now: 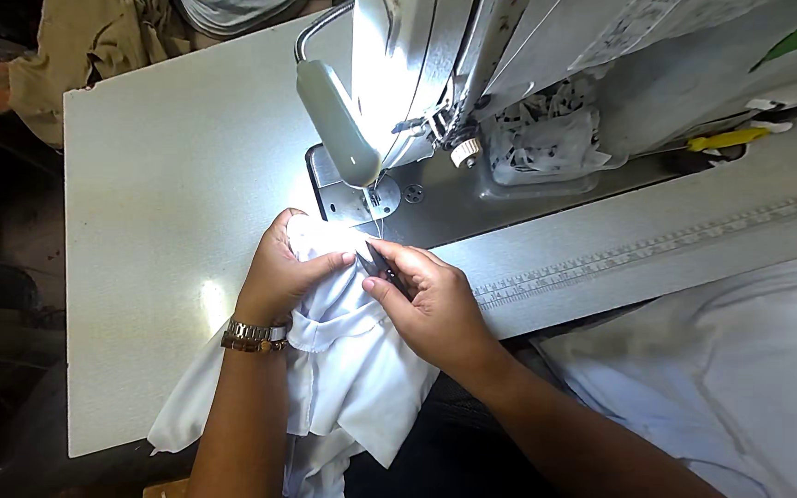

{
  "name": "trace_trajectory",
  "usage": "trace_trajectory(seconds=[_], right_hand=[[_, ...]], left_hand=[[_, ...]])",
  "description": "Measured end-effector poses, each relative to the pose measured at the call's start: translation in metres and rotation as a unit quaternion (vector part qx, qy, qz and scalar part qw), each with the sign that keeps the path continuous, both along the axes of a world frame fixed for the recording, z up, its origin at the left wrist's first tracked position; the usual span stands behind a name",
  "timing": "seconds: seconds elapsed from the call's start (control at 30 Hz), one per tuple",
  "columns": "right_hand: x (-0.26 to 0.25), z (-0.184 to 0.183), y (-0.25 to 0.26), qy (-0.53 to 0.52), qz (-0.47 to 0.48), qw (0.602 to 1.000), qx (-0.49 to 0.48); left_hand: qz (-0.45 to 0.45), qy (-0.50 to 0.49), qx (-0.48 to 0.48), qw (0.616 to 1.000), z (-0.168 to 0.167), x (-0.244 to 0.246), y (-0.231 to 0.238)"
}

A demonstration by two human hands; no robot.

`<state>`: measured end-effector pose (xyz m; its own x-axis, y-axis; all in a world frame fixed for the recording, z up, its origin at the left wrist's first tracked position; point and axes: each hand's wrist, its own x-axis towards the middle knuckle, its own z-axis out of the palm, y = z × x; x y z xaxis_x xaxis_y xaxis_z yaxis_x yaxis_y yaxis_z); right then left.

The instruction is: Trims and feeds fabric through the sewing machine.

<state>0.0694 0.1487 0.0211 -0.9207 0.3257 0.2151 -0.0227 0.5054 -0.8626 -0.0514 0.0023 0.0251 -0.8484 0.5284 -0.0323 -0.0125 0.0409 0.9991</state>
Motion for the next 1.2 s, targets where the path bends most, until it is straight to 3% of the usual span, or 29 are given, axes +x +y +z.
trace_trajectory(seconds=[0.4,0.77,0.9,1.1,1.2], right_hand=[[-0.0019,-0.0013,0.0014,0.003,-0.015,0.999,0.029],[-0.0017,0.0069,0.0060,0.050,-0.013,0.987,-0.151],[0.0011,0.0067,0.0077,0.045,-0.016,0.993,-0.110],[0.0046,-0.0004,0.0055,0.018,-0.003,0.998,0.058],[0.0043,0.0003,0.0054,0.006,0.002,0.997,0.080]], left_hand=[[-0.013,0.010,0.000,1.000,0.0006,0.0003,0.0001],[-0.020,0.024,0.001,1.000,-0.0054,-0.0025,-0.0002],[-0.017,0.014,0.004,1.000,-0.0037,-0.0013,0.0004],[-0.017,0.020,0.000,1.000,-0.0071,-0.0033,0.0005],[-0.019,0.019,-0.003,1.000,-0.0057,-0.0029,0.0004]])
